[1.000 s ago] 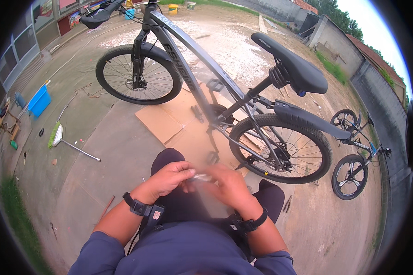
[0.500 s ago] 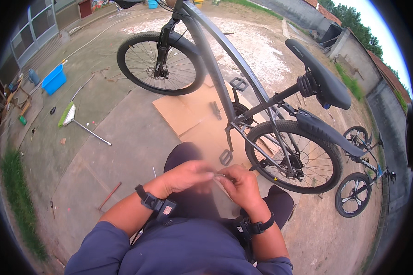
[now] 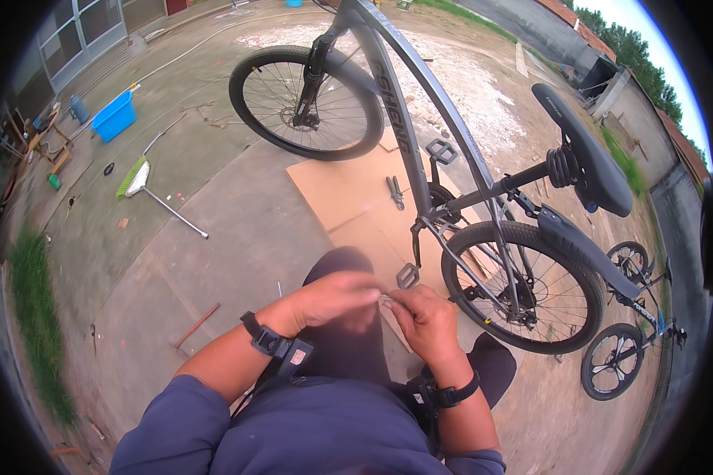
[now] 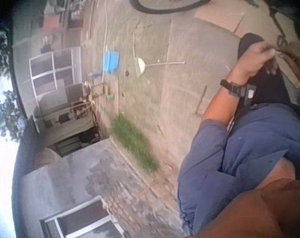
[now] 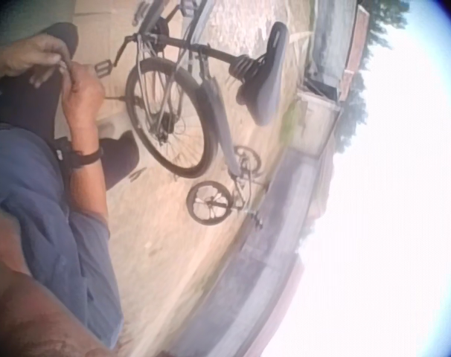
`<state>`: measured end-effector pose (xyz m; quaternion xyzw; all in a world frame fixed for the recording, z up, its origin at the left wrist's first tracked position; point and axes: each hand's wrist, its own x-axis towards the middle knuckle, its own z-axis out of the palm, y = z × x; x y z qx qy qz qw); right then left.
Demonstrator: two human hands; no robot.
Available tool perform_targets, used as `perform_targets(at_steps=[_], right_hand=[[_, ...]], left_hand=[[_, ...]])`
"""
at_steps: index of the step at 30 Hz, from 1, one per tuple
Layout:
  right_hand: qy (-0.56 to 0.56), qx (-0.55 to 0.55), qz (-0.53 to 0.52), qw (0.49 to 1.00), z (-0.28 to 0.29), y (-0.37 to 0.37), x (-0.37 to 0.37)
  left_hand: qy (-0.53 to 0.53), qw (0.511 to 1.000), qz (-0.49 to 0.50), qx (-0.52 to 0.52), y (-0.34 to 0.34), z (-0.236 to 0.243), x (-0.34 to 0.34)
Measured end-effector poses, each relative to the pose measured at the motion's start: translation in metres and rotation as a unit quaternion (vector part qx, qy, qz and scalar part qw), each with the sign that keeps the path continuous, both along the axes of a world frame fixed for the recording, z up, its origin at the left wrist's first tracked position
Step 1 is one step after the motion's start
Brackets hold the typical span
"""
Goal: The person removes a coiled cable lock from a bicycle frame, handles small screws and nuts by hand, and then uses a screwdriver to install a component onto the bicycle frame.
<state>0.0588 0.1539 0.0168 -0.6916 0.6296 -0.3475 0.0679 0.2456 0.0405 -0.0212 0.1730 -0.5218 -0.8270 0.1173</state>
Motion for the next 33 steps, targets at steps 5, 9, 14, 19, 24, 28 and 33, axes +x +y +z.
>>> perform_targets(at_steps=[5,9,14,19,24,28,33], right_hand=[[0.035,-0.014,0.009,0.999,-0.001,-0.013,0.009],[0.006,0.013,0.005,1.0,0.001,-0.02,0.013],[0.011,0.051,-0.017,0.998,0.0,-0.019,-0.003],[0.007,0.097,-0.05,0.994,-0.005,-0.011,-0.026],[0.043,0.067,-0.063,0.995,0.01,-0.009,-0.058],[0.141,-0.108,-0.202,0.963,0.082,-0.022,-0.096],[0.427,-0.175,-0.266,0.847,0.187,-0.055,-0.168]], left_hand=[[-0.016,0.999,0.036,-0.014,-0.013,0.0,0.013],[-0.08,0.989,0.103,-0.062,-0.038,-0.012,0.04],[-0.27,0.928,0.216,-0.14,-0.067,-0.069,0.096],[-0.418,0.871,0.214,-0.143,-0.063,-0.153,0.155],[-0.553,0.747,0.105,-0.355,-0.04,-0.198,0.191],[-0.487,0.705,0.237,-0.458,-0.099,-0.138,0.138],[-0.201,0.706,0.349,-0.583,-0.22,0.0,0.004]])
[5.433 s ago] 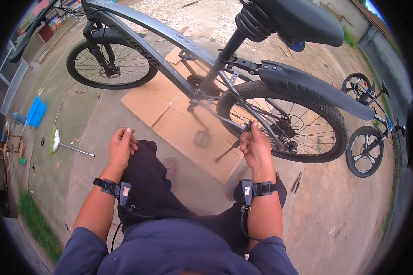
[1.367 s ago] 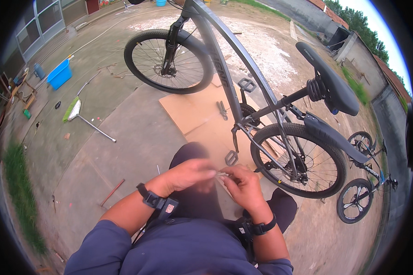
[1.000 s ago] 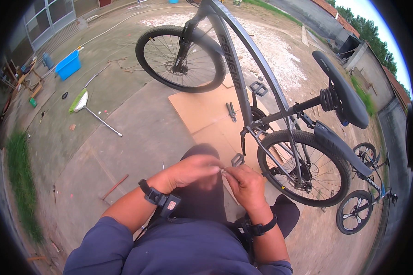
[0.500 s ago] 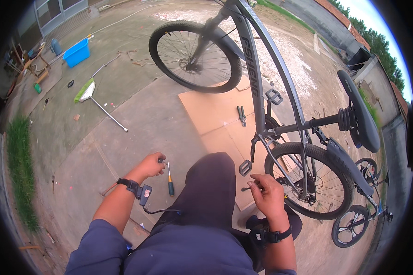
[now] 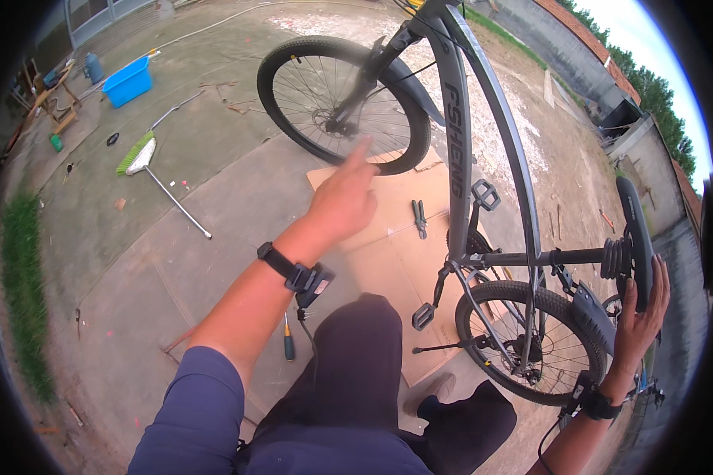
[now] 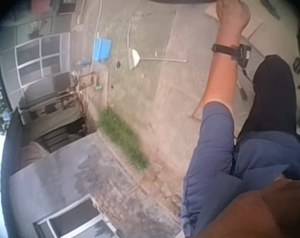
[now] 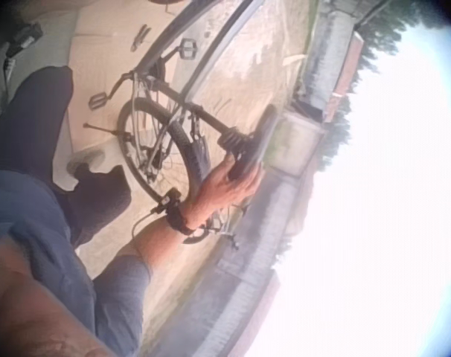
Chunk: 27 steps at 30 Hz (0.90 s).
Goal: The person removes a coiled cable lock from a bicycle frame, handles small screws and nuts by hand, and then uses a screwdriver to install a component onto the bicycle frame.
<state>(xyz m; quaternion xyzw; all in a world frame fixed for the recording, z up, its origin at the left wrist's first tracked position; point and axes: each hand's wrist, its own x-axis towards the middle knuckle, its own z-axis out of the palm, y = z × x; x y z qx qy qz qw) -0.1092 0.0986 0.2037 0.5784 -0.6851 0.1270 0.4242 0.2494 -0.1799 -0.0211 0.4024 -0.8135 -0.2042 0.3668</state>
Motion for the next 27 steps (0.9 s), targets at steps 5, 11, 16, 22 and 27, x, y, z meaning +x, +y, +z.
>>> perform_targets(at_steps=[5,11,16,22,27], right_hand=[[-0.068,0.122,-0.093,0.986,0.037,-0.03,-0.056],[-0.318,0.192,-0.087,0.924,0.065,-0.051,-0.075],[-0.307,0.173,-0.084,0.932,0.059,-0.053,-0.095],[-0.309,0.172,-0.098,0.93,0.062,-0.042,-0.117],[-0.292,0.179,-0.119,0.932,0.063,-0.038,-0.119]], left_hand=[[0.14,0.976,0.027,-0.164,-0.096,0.065,-0.084],[0.208,0.965,0.035,-0.153,-0.16,0.074,-0.131],[0.218,0.967,0.033,-0.128,-0.184,0.086,-0.142],[0.229,0.958,0.032,-0.169,-0.174,0.068,-0.156],[0.265,0.949,0.061,-0.16,-0.198,0.089,-0.151]])
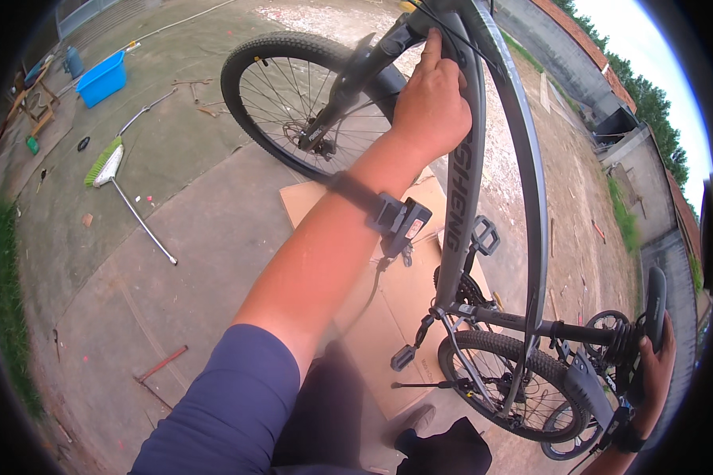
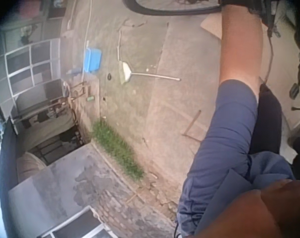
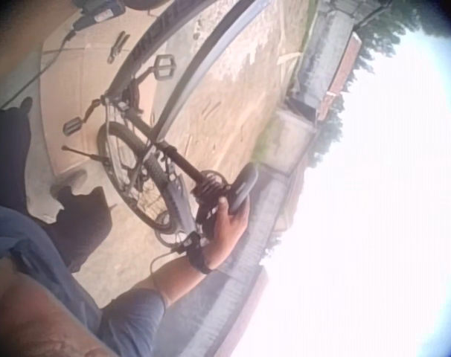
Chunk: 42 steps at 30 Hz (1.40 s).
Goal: The person removes a coiled cable lock from a bicycle frame, handles small screws and nuts by hand, and then uses a screwdriver to install a component onto the bicycle frame.
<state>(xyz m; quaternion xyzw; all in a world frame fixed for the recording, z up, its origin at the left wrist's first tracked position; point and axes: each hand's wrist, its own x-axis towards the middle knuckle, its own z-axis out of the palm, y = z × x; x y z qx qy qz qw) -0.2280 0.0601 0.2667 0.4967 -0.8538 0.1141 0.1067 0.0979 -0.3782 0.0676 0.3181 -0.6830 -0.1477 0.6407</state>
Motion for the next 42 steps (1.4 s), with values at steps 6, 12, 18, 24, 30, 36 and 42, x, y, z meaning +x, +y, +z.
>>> perform_targets(at_steps=[6,12,18,24,30,36,42], right_hand=[[0.003,-0.006,-0.026,1.0,0.001,0.005,-0.006],[-0.01,-0.018,-0.006,1.0,-0.001,0.003,-0.007],[-0.023,-0.02,0.001,1.0,-0.001,0.008,-0.014],[-0.038,-0.024,0.018,0.999,0.0,0.005,-0.013],[-0.025,-0.009,0.01,1.0,0.001,0.008,-0.021],[-0.051,-0.036,0.009,0.998,-0.004,0.008,-0.012],[-0.021,-0.022,-0.007,1.0,-0.001,0.007,-0.013]], left_hand=[[-0.044,0.998,-0.026,0.024,0.016,-0.015,0.003],[-0.036,0.999,-0.014,-0.004,0.014,-0.019,0.006],[-0.077,0.996,-0.01,0.053,0.014,0.008,0.016],[-0.034,0.997,0.04,-0.06,0.013,-0.026,0.0],[-0.055,0.998,0.02,0.014,0.005,0.001,0.014],[-0.063,0.993,0.04,-0.089,0.015,-0.029,0.002],[-0.042,0.998,0.037,0.003,-0.009,0.015,0.015]])
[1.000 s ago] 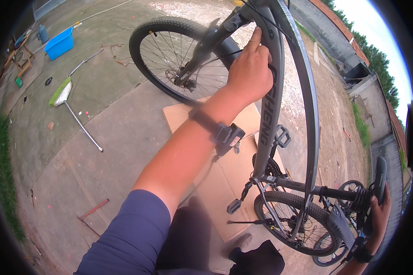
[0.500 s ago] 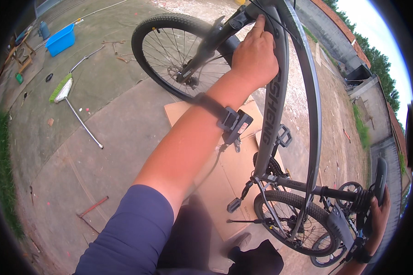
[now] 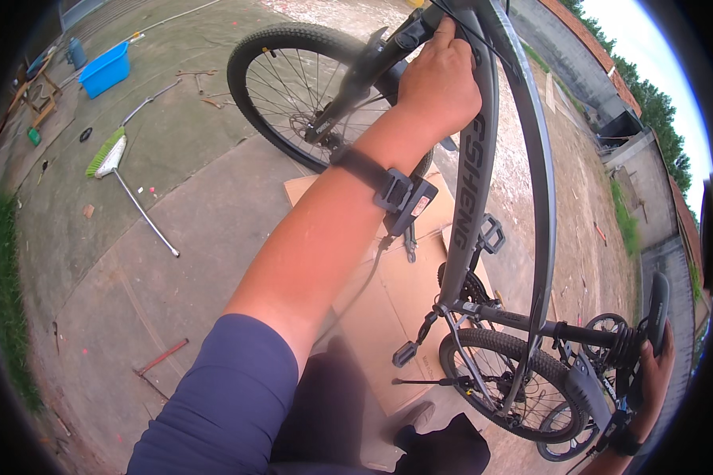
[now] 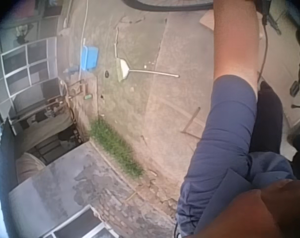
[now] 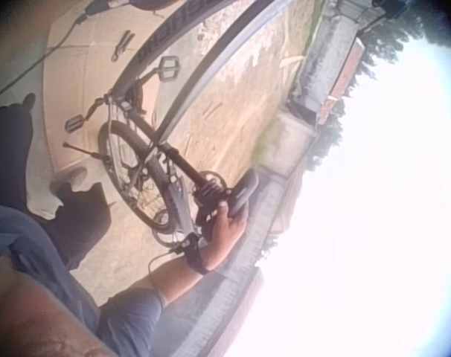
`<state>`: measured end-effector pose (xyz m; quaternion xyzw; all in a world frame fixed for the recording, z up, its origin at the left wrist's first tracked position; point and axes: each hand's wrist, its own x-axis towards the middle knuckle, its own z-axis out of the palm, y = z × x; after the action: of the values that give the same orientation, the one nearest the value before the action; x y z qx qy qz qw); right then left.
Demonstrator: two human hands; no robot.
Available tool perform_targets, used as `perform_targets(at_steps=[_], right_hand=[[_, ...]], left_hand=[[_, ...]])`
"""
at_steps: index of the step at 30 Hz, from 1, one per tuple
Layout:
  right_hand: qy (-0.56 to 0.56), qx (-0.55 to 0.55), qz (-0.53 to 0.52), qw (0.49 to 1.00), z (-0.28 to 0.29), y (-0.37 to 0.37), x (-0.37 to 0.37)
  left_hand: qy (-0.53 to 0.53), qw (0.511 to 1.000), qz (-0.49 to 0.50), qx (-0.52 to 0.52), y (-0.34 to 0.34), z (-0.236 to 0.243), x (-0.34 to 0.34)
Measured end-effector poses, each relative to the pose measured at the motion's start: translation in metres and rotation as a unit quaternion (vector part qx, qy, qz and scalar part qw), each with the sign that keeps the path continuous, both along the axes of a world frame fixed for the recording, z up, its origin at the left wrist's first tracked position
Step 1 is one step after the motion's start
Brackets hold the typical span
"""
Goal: The person removes a coiled cable lock from a bicycle frame, handles small screws and nuts by hand, and then uses a screwdriver to install a component onto the bicycle frame.
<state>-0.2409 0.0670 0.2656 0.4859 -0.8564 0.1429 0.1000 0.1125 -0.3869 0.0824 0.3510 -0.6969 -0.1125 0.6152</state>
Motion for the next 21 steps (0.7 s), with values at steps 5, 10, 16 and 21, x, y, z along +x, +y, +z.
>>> perform_targets(at_steps=[5,10,16,21], right_hand=[[0.019,-0.013,0.013,1.0,-0.002,0.004,-0.001],[-0.015,-0.004,0.034,0.999,-0.002,-0.009,0.016],[-0.058,-0.012,0.042,0.997,-0.005,-0.016,0.02],[-0.049,-0.022,0.072,0.996,-0.006,-0.021,0.029]], left_hand=[[-0.016,0.996,-0.087,0.02,0.039,-0.055,-0.002],[0.283,0.903,-0.266,0.183,0.091,-0.083,0.041],[0.509,0.635,-0.502,0.293,0.138,-0.082,0.091],[0.503,0.629,-0.512,0.3,0.166,-0.063,0.117]])
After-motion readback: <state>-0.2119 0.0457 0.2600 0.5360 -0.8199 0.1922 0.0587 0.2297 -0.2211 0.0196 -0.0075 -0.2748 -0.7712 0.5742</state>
